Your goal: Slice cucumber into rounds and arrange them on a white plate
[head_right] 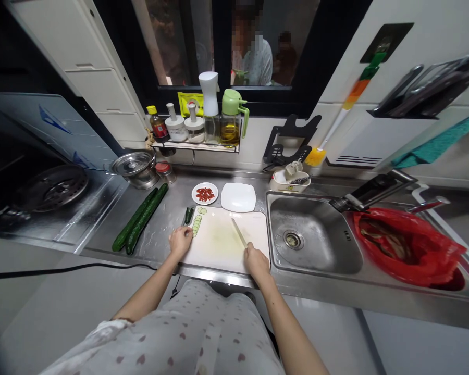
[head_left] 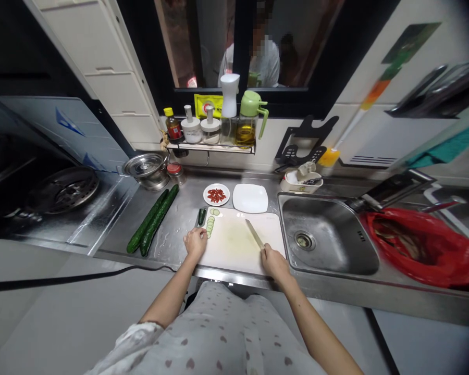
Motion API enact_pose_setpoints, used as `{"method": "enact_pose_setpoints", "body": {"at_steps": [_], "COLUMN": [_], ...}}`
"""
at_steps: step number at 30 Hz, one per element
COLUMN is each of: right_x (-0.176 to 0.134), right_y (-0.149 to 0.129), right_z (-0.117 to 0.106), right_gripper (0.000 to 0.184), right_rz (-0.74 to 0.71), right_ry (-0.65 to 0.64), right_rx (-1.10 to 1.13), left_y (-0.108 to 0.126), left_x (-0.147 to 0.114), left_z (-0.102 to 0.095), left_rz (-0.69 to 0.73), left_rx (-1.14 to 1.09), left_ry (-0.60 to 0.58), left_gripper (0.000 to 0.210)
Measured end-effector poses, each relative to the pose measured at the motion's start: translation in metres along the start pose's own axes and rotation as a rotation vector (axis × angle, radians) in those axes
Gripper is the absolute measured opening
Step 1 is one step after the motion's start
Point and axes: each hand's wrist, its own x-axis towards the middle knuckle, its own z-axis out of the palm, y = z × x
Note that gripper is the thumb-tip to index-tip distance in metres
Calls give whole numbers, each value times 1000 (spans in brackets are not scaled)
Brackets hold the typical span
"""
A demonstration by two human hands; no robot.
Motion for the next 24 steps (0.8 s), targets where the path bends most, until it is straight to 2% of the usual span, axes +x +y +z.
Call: {"method": "enact_pose_setpoints", "body": {"at_steps": [6,10,15,24], "right_x": [0,1,1,0], "right_y": [1,3,2,7], "right_z": [3,6,5,-4], "right_gripper": [32,32,32,31], "right_rz": [-10,-6,4,12], "right_ry": [31,36,16,-52], "right_rx": [7,14,20,89], "left_y": [25,41,52,64], "left_x": [6,19,41,70], "left_z": [5,7,6,8], "left_rz": [17,38,49,179], "left_rx": [-114,-104,18,279], "left_ry": [79,95,47,-20], "left_gripper": [21,22,27,31]}}
